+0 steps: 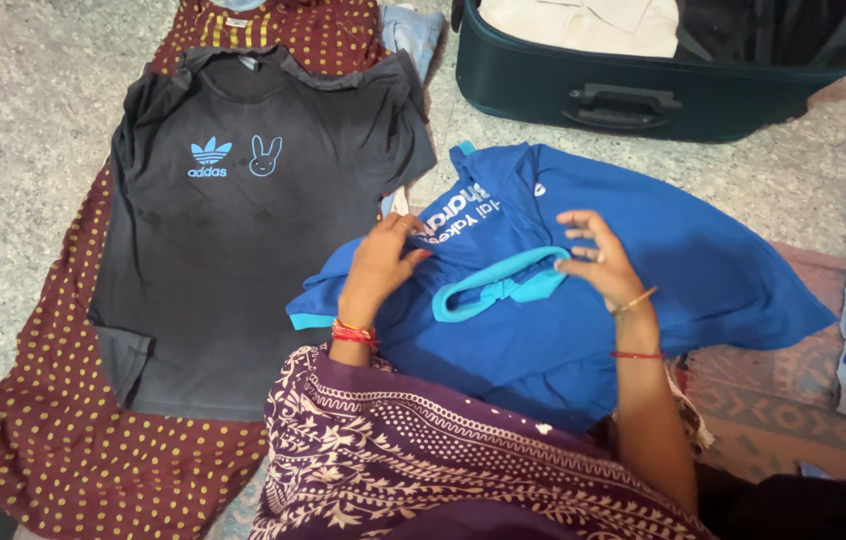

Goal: The person buttons a blue polo shirt and then folds it on the floor.

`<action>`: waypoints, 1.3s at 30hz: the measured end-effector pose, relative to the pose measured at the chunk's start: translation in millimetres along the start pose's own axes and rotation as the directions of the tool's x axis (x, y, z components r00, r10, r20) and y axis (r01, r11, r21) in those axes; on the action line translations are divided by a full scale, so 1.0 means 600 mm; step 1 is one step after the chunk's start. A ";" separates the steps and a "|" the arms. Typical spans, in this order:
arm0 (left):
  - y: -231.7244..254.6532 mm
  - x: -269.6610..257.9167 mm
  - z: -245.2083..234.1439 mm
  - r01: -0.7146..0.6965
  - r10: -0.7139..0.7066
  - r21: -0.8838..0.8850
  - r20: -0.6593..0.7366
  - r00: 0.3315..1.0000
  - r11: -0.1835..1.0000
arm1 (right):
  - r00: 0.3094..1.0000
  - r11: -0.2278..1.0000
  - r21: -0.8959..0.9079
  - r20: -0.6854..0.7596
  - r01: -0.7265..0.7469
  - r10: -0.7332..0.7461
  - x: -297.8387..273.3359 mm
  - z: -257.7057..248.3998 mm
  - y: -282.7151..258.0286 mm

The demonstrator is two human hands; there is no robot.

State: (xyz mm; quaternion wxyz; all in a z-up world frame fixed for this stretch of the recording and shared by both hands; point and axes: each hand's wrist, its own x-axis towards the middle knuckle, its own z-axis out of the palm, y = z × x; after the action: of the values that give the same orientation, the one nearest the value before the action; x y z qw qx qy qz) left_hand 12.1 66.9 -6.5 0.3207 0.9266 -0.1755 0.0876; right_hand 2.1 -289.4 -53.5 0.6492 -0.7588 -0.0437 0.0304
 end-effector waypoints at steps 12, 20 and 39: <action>0.008 -0.002 0.031 -0.039 -0.001 0.197 0.200 0.980 0.980 | 0.933 0.692 -0.711 -0.153 0.124 -0.325 0.158 0.135 0.010; 0.016 0.012 0.016 -0.028 0.010 0.262 0.069 0.998 0.965 | 0.942 0.752 -0.636 -0.331 -0.174 -0.062 0.180 0.049 0.149; -0.027 -0.003 0.009 0.117 -0.152 0.361 0.069 0.986 0.925 | 0.928 0.796 0.479 0.159 -0.371 0.337 0.066 -0.024 0.189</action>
State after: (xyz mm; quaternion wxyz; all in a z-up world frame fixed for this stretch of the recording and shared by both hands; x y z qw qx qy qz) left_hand 17.0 75.8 -20.4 0.1441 0.9823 -0.1078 0.0513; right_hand 46.3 -316.6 -163.0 0.8043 -0.5575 0.0871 0.1864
